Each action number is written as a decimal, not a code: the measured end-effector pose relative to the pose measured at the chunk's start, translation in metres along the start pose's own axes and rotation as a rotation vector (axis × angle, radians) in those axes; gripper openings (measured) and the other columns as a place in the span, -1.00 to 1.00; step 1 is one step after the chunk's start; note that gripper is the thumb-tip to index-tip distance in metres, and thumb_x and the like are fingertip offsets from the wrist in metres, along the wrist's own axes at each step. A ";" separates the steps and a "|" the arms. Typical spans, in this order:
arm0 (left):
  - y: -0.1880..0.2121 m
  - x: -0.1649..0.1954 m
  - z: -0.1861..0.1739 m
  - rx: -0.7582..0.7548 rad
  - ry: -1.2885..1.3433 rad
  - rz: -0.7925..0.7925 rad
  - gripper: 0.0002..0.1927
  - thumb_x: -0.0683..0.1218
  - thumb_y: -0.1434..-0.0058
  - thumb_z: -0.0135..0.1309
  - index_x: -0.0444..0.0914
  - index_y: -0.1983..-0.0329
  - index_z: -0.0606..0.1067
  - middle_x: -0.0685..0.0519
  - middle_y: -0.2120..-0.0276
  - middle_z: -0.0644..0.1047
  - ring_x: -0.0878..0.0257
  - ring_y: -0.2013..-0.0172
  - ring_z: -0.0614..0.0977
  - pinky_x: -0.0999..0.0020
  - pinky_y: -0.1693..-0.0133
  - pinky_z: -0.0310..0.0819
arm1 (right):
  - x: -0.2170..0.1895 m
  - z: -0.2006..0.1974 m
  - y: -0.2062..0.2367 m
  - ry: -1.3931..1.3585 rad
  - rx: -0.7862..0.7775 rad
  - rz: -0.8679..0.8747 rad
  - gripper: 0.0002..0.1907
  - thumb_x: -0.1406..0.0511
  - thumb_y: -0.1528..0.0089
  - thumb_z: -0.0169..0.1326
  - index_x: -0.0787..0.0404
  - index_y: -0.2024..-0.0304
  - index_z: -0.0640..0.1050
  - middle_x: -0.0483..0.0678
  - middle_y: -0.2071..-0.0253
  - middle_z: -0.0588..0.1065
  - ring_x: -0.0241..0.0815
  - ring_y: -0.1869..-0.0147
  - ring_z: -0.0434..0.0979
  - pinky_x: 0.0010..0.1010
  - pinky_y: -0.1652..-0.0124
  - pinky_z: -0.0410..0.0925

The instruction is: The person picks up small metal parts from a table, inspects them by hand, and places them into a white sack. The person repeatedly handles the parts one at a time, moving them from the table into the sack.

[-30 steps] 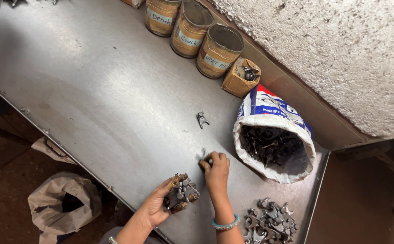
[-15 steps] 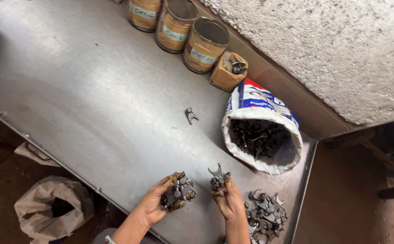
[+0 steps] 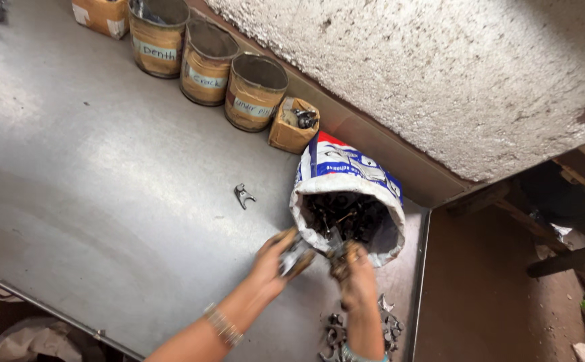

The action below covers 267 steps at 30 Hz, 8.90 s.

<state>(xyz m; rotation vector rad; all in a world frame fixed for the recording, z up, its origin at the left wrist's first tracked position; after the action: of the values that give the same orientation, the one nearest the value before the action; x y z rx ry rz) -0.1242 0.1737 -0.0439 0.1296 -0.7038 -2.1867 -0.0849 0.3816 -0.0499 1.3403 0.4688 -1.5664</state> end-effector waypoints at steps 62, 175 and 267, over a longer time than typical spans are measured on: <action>0.122 0.034 -0.135 -0.093 -0.122 -0.043 -0.77 -0.08 -0.18 0.11 -0.21 0.11 0.53 0.02 0.33 0.65 0.20 0.37 0.68 0.27 0.40 0.60 | 0.045 0.165 0.124 1.162 -0.196 -0.651 -0.47 0.34 0.05 0.38 0.24 0.02 0.55 0.06 0.12 0.53 0.04 0.10 0.49 -0.16 0.10 0.39; 0.116 0.020 -0.144 0.014 -0.366 -0.087 -0.59 -0.03 -0.18 0.17 -0.24 -0.08 0.53 0.02 0.27 0.69 0.23 0.46 0.71 0.35 0.54 0.50 | 0.091 0.089 0.120 0.228 -0.443 0.110 -0.67 0.43 -0.24 0.31 0.32 -0.04 0.56 -0.06 0.27 0.51 -0.27 0.33 0.44 -0.46 0.39 0.32; 0.020 0.092 0.032 -0.108 -1.632 0.824 -0.63 -0.04 0.02 0.40 -0.16 0.11 0.68 0.01 -0.01 0.63 0.09 -0.05 0.60 0.22 -0.05 0.47 | -0.006 0.070 -0.001 0.667 -0.211 -0.191 -0.71 0.47 -0.10 0.30 0.28 0.13 0.57 0.04 0.15 0.59 -0.16 0.11 0.58 -0.34 0.12 0.46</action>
<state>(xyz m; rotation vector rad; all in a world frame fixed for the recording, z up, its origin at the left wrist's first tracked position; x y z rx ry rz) -0.1816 0.1096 0.0059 -1.8033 -1.1232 -1.1132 -0.1228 0.3289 -0.0228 1.6700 1.1652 -1.1394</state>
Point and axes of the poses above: each hand's wrist, its own y-axis away from the middle knuckle, its own z-axis out of the palm, x = y × z, the point moved 8 cm from there along -y, towards the middle knuckle
